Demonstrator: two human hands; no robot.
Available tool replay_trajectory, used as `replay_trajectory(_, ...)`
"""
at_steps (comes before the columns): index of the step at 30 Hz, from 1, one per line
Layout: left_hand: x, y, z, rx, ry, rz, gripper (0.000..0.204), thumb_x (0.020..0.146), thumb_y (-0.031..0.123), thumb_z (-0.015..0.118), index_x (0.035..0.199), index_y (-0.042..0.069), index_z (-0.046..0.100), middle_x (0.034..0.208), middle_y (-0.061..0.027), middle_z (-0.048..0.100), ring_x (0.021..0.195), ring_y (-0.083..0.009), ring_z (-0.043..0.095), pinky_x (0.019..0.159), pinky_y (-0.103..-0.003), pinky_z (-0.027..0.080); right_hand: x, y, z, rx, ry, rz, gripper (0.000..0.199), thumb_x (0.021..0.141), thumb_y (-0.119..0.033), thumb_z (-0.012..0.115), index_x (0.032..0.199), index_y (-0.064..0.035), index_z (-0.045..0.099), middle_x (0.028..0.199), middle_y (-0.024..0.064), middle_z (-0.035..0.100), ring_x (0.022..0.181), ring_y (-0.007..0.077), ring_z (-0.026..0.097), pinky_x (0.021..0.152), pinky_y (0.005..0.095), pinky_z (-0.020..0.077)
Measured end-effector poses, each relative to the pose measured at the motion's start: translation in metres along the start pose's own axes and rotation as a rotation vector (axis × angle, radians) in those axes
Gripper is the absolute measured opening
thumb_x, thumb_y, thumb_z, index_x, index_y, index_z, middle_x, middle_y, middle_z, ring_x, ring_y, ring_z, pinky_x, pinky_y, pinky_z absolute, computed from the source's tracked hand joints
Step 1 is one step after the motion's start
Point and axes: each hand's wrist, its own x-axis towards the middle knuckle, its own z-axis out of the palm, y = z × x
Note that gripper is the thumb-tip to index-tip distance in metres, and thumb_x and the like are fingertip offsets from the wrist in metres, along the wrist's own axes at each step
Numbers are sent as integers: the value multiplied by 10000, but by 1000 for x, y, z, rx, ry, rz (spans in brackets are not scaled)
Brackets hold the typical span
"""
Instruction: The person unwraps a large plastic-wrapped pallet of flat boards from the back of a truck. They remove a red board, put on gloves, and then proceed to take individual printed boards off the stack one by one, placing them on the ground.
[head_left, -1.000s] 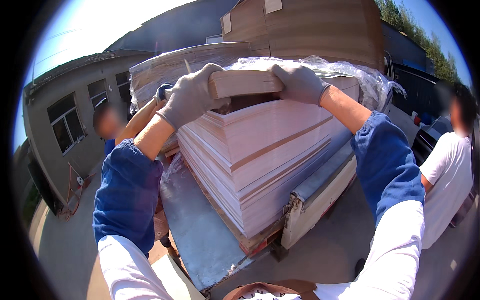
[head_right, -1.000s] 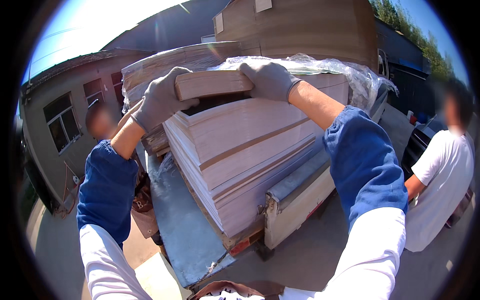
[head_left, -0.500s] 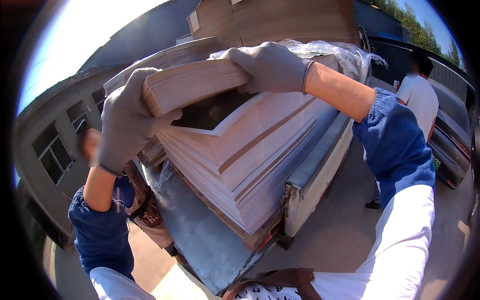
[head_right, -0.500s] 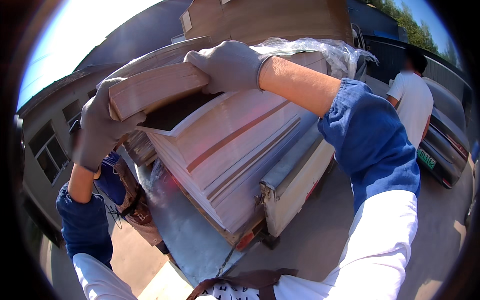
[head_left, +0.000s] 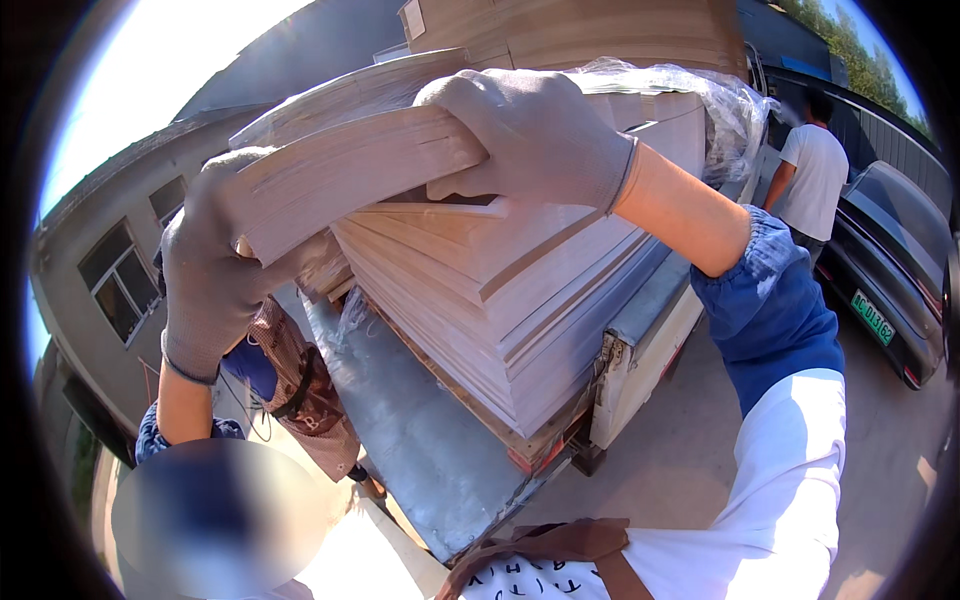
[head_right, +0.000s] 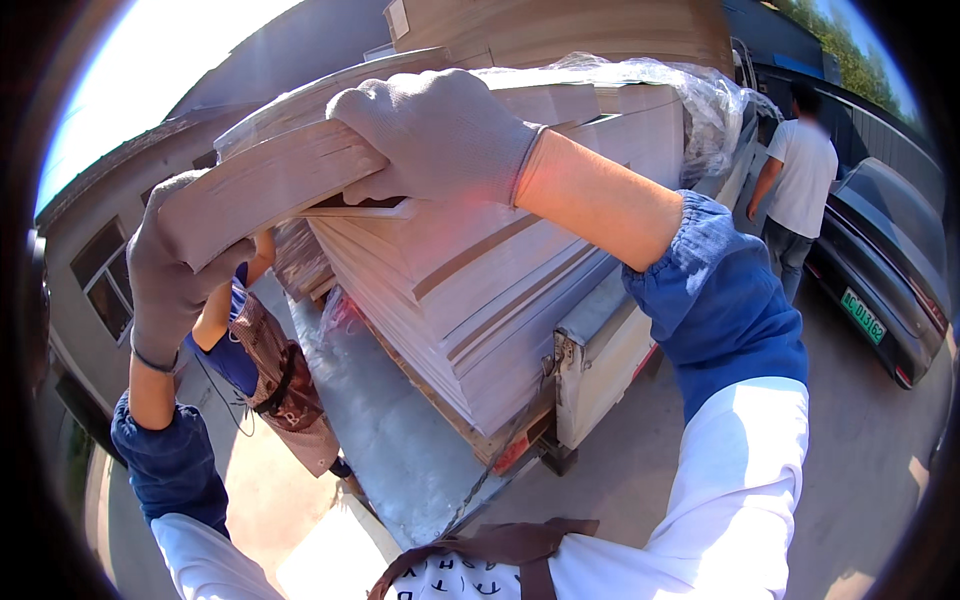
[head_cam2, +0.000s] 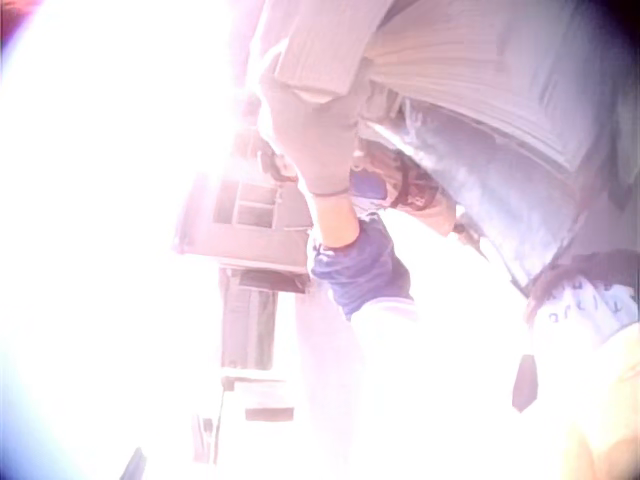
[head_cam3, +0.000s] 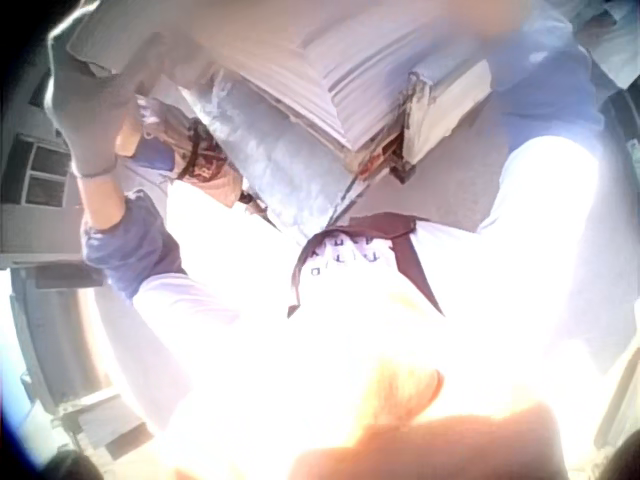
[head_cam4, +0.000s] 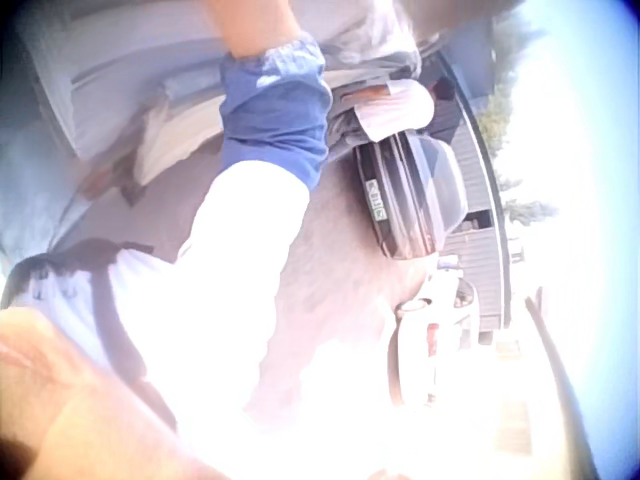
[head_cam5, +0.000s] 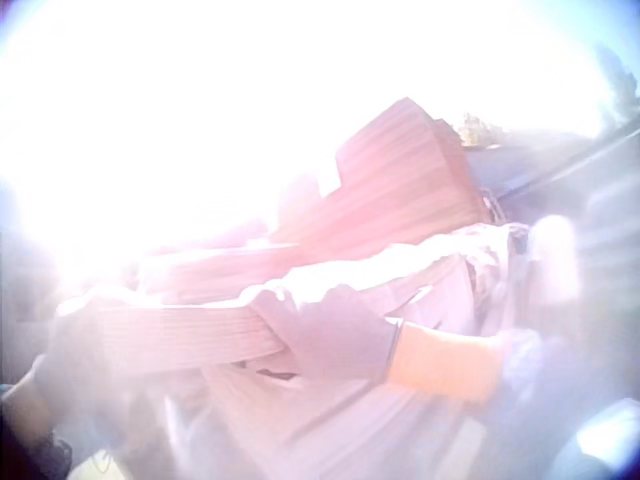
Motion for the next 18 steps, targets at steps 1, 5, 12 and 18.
replay_trajectory(1, -1, -4, -7, -31, 4, 7, 609, 653, 254, 877, 1161, 68, 598, 1011, -101, 694, 894, -213, 681, 806, -326, 534, 5, -4, -3, -16, 26, -17, 551, 731, -502, 766, 1052, -114, 543, 850, 65, 633, 762, 241, 674, 623, 357, 539)
replay_trajectory(5, -37, -30, -44, -22, 43, -51, 604, 664, 253, 870, 1169, 59, 600, 1035, -102, 698, 908, -211, 682, 812, -325, 532, 42, -48, 5, -21, 99, -71, 484, 730, -460, 769, 997, -110, 569, 829, 60, 649, 760, 238, 683, 650, 364, 548)
replay_trajectory(12, -118, -71, -90, -93, 97, -299, 743, 725, 266, 837, 1349, 41, 501, 1208, -105, 631, 1085, -205, 617, 946, -340, 481, 90, -125, 7, 5, -124, -69, 415, 780, -323, 727, 1096, -118, 553, 905, 83, 642, 788, 257, 662, 615, 367, 528)
replay_trajectory(18, -243, -61, -69, -1260, 515, -951, 854, 925, 510, 604, 1540, 96, 179, 1500, -202, 325, 1352, -328, 411, 1054, -445, 440, 61, -174, 8, -2, -252, -180, 263, 830, -210, 728, 1068, -156, 628, 960, 62, 633, 884, 227, 639, 706, 355, 545)
